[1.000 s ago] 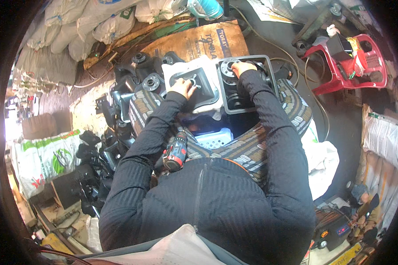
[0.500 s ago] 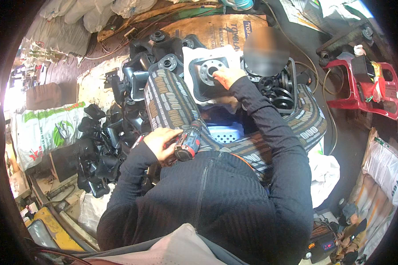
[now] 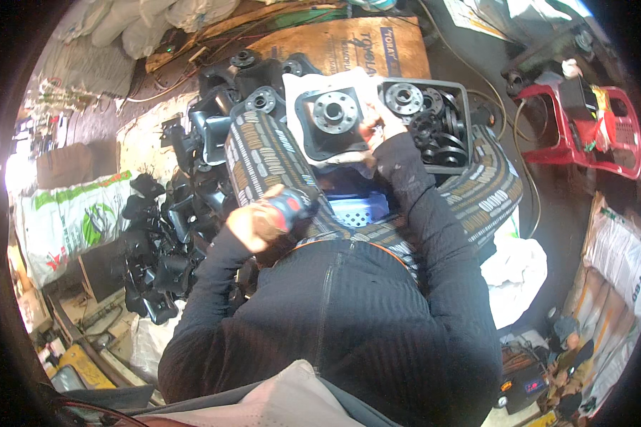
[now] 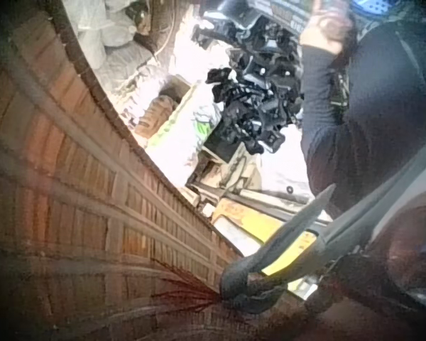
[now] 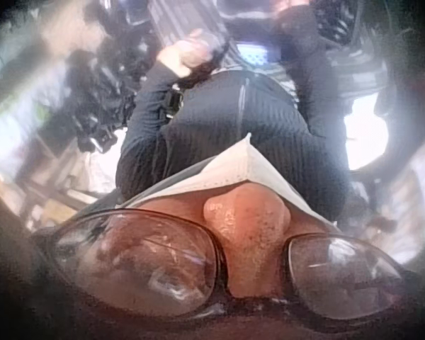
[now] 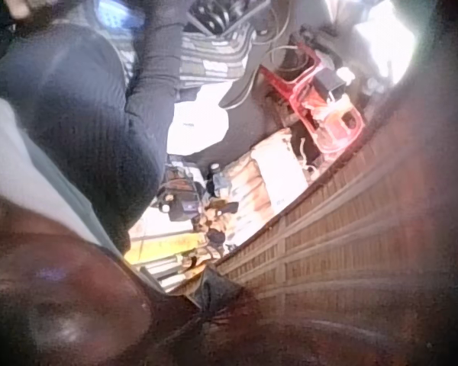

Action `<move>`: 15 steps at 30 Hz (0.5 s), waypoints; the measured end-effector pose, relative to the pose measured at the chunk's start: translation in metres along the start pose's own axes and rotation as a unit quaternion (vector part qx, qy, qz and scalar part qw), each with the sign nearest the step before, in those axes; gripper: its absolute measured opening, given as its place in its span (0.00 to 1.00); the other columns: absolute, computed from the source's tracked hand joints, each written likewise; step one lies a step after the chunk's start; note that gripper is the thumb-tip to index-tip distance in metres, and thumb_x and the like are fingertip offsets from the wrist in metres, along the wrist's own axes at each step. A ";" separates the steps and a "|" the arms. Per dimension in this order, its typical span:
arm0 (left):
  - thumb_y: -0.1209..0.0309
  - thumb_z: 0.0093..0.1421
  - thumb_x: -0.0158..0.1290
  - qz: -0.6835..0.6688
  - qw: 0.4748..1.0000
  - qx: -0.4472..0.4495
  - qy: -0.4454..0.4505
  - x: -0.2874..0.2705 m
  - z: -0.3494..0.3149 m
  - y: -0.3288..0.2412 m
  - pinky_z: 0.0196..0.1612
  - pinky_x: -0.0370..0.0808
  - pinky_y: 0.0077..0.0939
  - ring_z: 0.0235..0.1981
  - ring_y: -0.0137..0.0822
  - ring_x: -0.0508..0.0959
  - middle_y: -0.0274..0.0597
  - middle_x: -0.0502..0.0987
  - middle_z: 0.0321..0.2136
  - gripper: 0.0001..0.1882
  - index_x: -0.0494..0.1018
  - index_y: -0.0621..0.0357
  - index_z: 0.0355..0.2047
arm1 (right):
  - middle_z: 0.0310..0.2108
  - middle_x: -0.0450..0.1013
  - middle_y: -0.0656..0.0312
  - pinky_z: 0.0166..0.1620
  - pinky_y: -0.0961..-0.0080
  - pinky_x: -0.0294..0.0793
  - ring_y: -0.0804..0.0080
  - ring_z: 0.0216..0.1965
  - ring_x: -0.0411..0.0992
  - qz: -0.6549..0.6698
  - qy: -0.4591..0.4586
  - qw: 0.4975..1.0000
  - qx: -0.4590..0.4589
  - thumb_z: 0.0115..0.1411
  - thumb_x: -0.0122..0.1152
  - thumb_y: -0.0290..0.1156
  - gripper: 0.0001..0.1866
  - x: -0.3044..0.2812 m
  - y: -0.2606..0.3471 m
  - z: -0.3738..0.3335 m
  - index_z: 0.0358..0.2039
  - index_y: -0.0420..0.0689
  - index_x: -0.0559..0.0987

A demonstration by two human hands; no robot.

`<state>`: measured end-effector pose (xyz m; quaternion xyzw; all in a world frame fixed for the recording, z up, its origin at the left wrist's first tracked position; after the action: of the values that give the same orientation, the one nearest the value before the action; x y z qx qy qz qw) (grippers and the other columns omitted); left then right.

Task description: The person uses a cordless drill to make holes in black plastic parts. They pick up each part, position it on a work surface, and drill into it before setting it aside.

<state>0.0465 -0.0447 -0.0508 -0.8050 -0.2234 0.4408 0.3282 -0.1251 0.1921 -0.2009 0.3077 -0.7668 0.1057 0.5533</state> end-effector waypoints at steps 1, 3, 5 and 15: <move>0.75 0.43 0.56 -0.068 0.996 0.046 -0.044 -0.008 -0.004 0.000 0.47 0.71 0.25 0.44 0.38 0.74 0.48 0.73 0.43 0.36 0.59 0.53 0.56 | 0.22 0.69 0.63 0.34 0.74 0.77 0.74 0.25 0.70 -0.075 -0.142 0.985 -0.056 0.57 0.56 0.33 0.12 0.012 -0.014 -0.015 0.38 0.38 0.73; 0.75 0.44 0.56 -0.077 0.989 0.037 -0.118 -0.025 -0.004 -0.015 0.45 0.71 0.27 0.41 0.38 0.76 0.47 0.74 0.40 0.29 0.66 0.56 0.50 | 0.29 0.71 0.58 0.45 0.65 0.75 0.65 0.37 0.72 -0.014 -0.116 0.991 -0.067 0.59 0.53 0.31 0.13 0.001 -0.023 -0.028 0.40 0.36 0.70; 0.75 0.45 0.56 0.076 0.981 0.126 -0.122 -0.047 0.001 -0.048 0.42 0.73 0.29 0.37 0.40 0.77 0.44 0.76 0.36 0.19 0.72 0.57 0.41 | 0.36 0.71 0.54 0.51 0.61 0.69 0.59 0.45 0.70 0.025 -0.127 0.989 -0.069 0.59 0.50 0.27 0.13 0.009 -0.032 -0.036 0.43 0.34 0.69; 0.73 0.47 0.56 -0.157 0.982 0.043 -0.093 -0.032 0.034 -0.076 0.48 0.70 0.30 0.43 0.38 0.75 0.44 0.74 0.41 0.24 0.68 0.61 0.47 | 0.46 0.68 0.49 0.47 0.73 0.73 0.62 0.48 0.68 -0.120 -0.044 0.988 -0.083 0.55 0.50 0.17 0.21 0.040 -0.047 -0.039 0.51 0.34 0.64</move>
<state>-0.0047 -0.0026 0.0087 -0.7003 -0.3580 0.4660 0.4053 -0.0747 0.1599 -0.1583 0.3546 -0.7543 -0.0390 0.5511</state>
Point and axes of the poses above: each hand's wrist, its own z-axis towards the middle knuckle, its own x-axis out of the palm, y = z × x, the point moved 5 cm from there along z, towards the middle knuckle
